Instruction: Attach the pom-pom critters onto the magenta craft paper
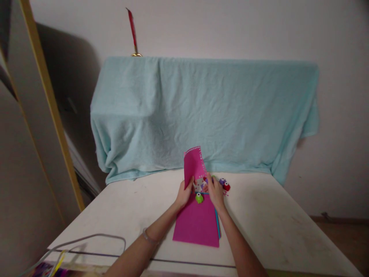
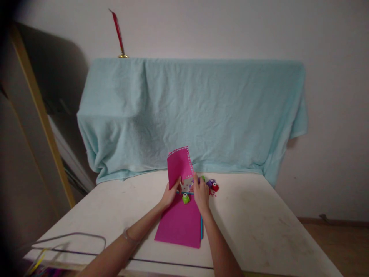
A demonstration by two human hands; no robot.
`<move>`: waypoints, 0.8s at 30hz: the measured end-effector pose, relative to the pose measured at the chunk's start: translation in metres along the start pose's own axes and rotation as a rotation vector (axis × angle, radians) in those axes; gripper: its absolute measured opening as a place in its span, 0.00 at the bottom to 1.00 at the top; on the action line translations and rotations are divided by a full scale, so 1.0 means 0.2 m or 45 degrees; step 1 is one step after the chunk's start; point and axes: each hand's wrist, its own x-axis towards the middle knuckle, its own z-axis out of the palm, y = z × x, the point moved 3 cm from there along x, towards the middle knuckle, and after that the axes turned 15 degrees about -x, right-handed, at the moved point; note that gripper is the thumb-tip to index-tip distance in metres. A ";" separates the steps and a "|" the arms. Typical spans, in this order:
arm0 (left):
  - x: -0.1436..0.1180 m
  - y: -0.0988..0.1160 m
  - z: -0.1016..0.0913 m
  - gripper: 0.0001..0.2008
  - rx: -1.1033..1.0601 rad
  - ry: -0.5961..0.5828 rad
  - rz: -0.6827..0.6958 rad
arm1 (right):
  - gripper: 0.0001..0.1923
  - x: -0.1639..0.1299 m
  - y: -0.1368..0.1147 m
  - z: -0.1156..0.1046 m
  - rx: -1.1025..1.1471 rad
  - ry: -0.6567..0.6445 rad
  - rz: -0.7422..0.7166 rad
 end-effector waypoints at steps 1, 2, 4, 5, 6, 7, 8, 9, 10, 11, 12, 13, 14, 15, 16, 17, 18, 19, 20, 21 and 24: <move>0.00 0.00 0.00 0.30 0.002 -0.003 -0.003 | 0.29 0.00 0.00 0.00 -0.024 -0.009 -0.009; 0.00 0.00 0.00 0.30 0.004 -0.004 -0.007 | 0.29 0.00 0.00 0.01 -0.039 -0.017 -0.016; 0.00 -0.01 -0.01 0.29 0.004 -0.001 -0.009 | 0.30 0.01 0.01 0.01 -0.038 -0.026 -0.011; 0.01 -0.01 -0.01 0.29 0.003 -0.001 -0.004 | 0.31 0.01 0.01 0.01 -0.038 -0.019 -0.009; 0.01 -0.02 -0.01 0.29 0.002 -0.004 0.002 | 0.31 0.01 0.02 0.01 -0.042 -0.010 -0.009; 0.01 -0.02 -0.01 0.28 0.001 -0.008 0.007 | 0.31 0.01 0.02 0.01 -0.048 0.000 -0.007; 0.01 -0.02 -0.01 0.28 -0.003 -0.015 0.010 | 0.31 0.02 0.02 0.01 -0.054 0.009 -0.004; 0.01 -0.03 -0.01 0.28 -0.008 -0.019 0.012 | 0.31 0.02 0.02 0.00 -0.059 0.013 0.002; 0.01 -0.03 -0.01 0.28 -0.013 -0.022 0.013 | 0.31 0.02 0.02 0.00 -0.060 0.013 0.007; 0.01 -0.03 -0.01 0.28 -0.017 -0.022 0.014 | 0.31 0.02 0.01 -0.01 -0.054 0.011 0.012; 0.01 -0.04 -0.01 0.28 -0.021 -0.021 0.014 | 0.31 0.02 0.01 -0.01 -0.040 0.010 0.016; 0.01 -0.04 -0.01 0.28 -0.023 -0.020 0.015 | 0.30 0.02 0.01 -0.01 -0.018 0.010 0.018; 0.01 -0.04 -0.01 0.28 -0.023 -0.021 0.015 | 0.30 0.02 0.00 -0.01 0.008 0.012 0.018; 0.01 -0.04 -0.01 0.28 -0.022 -0.023 0.015 | 0.29 0.01 0.00 -0.02 0.034 0.015 0.020; 0.01 -0.04 -0.01 0.28 -0.021 -0.024 0.013 | 0.29 0.01 -0.01 -0.02 0.053 0.017 0.024; 0.01 -0.04 -0.01 0.28 -0.020 -0.020 0.010 | 0.29 0.01 -0.01 -0.02 0.061 0.017 0.025; 0.01 -0.04 -0.01 0.29 -0.020 -0.012 0.008 | 0.30 0.01 -0.02 -0.02 0.055 0.016 0.020; 0.01 -0.04 -0.01 0.29 -0.020 -0.002 0.006 | 0.31 0.01 -0.02 -0.02 0.036 0.013 0.010; 0.01 -0.04 -0.01 0.29 -0.021 0.007 0.005 | 0.32 0.01 -0.03 -0.02 0.009 0.014 -0.004; 0.01 -0.03 -0.01 0.29 -0.021 0.014 0.006 | 0.33 0.00 -0.04 -0.03 -0.023 0.020 -0.021; 0.00 -0.03 0.00 0.29 -0.024 0.001 0.019 | 0.35 0.00 -0.05 -0.04 -0.102 0.100 -0.068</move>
